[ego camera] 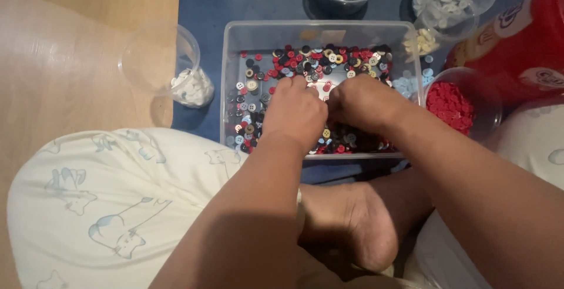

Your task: Sorting various buttons by color and type from a large central container into smaller separate containers.

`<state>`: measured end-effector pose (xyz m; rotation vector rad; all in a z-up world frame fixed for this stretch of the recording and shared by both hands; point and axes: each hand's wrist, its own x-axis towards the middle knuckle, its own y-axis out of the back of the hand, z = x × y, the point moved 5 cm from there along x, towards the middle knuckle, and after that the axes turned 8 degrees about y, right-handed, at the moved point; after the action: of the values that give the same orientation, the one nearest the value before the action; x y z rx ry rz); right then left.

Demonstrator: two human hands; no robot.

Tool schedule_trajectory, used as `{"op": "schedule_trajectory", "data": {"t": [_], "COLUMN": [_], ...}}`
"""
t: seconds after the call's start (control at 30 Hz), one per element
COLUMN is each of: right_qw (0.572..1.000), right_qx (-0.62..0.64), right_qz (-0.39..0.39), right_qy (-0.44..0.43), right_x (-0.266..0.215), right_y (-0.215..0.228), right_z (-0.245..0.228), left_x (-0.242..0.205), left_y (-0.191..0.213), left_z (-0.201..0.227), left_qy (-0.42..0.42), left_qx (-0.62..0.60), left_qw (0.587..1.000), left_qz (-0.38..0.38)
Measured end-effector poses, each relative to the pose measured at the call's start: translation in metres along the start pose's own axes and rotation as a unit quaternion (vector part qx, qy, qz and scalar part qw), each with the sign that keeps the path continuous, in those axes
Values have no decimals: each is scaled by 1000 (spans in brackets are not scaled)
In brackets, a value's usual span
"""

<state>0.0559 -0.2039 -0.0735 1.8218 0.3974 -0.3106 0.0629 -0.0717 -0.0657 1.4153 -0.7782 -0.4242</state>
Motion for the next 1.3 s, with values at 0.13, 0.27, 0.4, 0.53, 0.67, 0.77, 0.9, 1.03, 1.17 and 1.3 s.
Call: {"op": "schedule_trajectory", "data": {"t": [0.13,0.27,0.4,0.53,0.67,0.77,0.9,1.03,1.17,1.3], "right_qw": [999,974,908,841,787,776,812,899,942,907], "right_qx": [6,221,412,537,614,627,581,420,81,-187], "right_qz": [1,8,19,33,46,58,38,111,298,355], "right_qy": [32,-49,-68,-51,-38,-30,-44,-55,-128,-128], "right_x": [0,-9,-18,-23,-25,-31,-40,-56,-79,-64], "right_y": [5,16,28,30,31,33,43,93,133,120], "right_z": [15,17,2,-20,-32,-31,-29,-3,53,120], "left_x": [-4,-7,-12,-28,-33,-37,-35,-39,-38,-39], "left_y": [1,9,15,27,35,40,50,53,49,48], "left_z": [-4,-18,-32,-28,-32,-31,-24,-23,-26,-25], "left_qy": [6,119,230,383,442,462,429,392,401,401], "left_qx": [-18,-94,-222,-392,-498,-551,-525,-498,-495,-497], "left_qw": [1000,988,935,814,730,681,708,745,754,750], "left_qz": [19,-24,-154,-192,-158,-141,-198,-207,-160,-173]}}
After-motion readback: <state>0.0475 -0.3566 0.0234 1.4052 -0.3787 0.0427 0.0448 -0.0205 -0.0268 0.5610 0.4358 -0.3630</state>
